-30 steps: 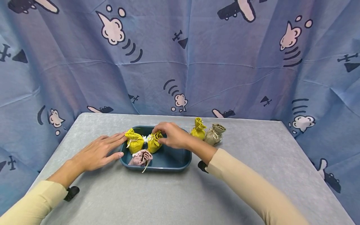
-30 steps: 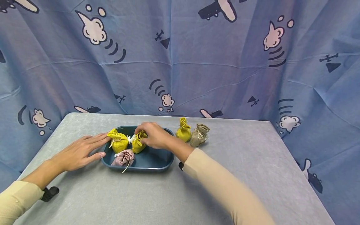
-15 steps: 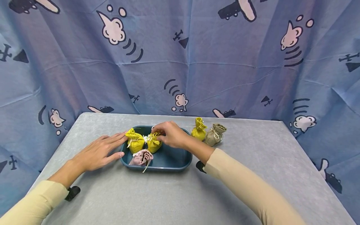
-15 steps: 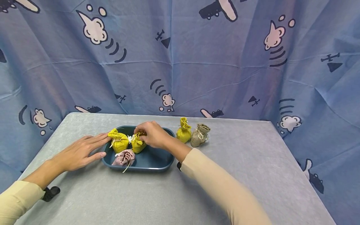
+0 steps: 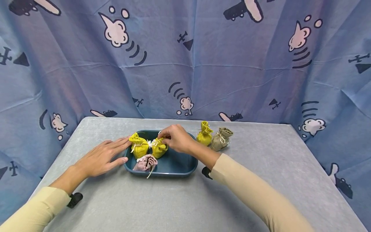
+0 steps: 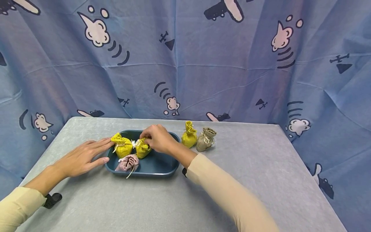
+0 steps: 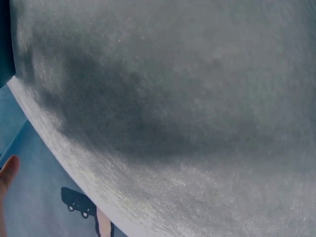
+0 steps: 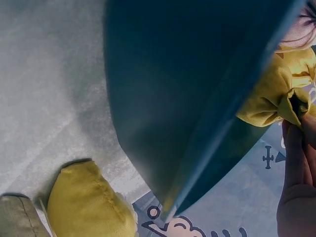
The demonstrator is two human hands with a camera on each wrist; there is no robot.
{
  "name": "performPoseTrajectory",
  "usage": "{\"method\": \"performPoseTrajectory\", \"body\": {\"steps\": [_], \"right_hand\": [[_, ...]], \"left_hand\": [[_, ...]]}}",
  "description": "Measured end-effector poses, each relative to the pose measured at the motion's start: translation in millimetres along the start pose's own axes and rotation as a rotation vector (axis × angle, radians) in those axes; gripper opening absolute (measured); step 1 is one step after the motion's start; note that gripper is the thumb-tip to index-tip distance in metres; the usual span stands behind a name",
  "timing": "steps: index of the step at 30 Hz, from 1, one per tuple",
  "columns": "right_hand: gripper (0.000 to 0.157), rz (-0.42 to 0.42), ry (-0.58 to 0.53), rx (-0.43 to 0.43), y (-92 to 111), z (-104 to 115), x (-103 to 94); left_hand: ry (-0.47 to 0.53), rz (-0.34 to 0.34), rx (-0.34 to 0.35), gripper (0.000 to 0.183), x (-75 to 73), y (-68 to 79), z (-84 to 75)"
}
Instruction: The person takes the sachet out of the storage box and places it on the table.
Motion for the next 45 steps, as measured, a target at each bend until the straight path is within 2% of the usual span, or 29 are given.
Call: {"method": "performPoseTrajectory", "body": {"steps": [8,19,24,37,45], "right_hand": [[0.014,-0.028,-0.006,-0.007,2.2,-1.4,-5.7],[0.016,-0.037,-0.030,0.047,4.5,2.0,-21.1],[0.017,-0.069,-0.058,0.028,6.2,4.8,-29.6],[0.017,-0.148,-0.081,0.030,14.1,12.1,-65.7],[0.016,-0.182,-0.062,0.044,23.6,9.9,-94.0]], "left_hand": [[0.006,-0.002,0.007,0.063,0.4,-0.3,0.5],[0.004,0.008,-0.007,0.063,-0.8,-0.4,-1.1],[0.003,0.012,-0.009,0.063,-0.8,-0.4,-1.4],[0.001,-0.008,-0.002,0.062,1.2,0.4,-0.6],[0.005,0.016,-0.021,0.063,0.5,0.4,-1.3]]}}
Point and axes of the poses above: each hand's wrist, its own y-axis away from the middle knuckle, its own x-axis out of the palm, z = x × y, the point moved 1 cm from there along -y, towards the middle knuckle, and after that the axes turned 11 degrees about -z, right-handed, at the moved point
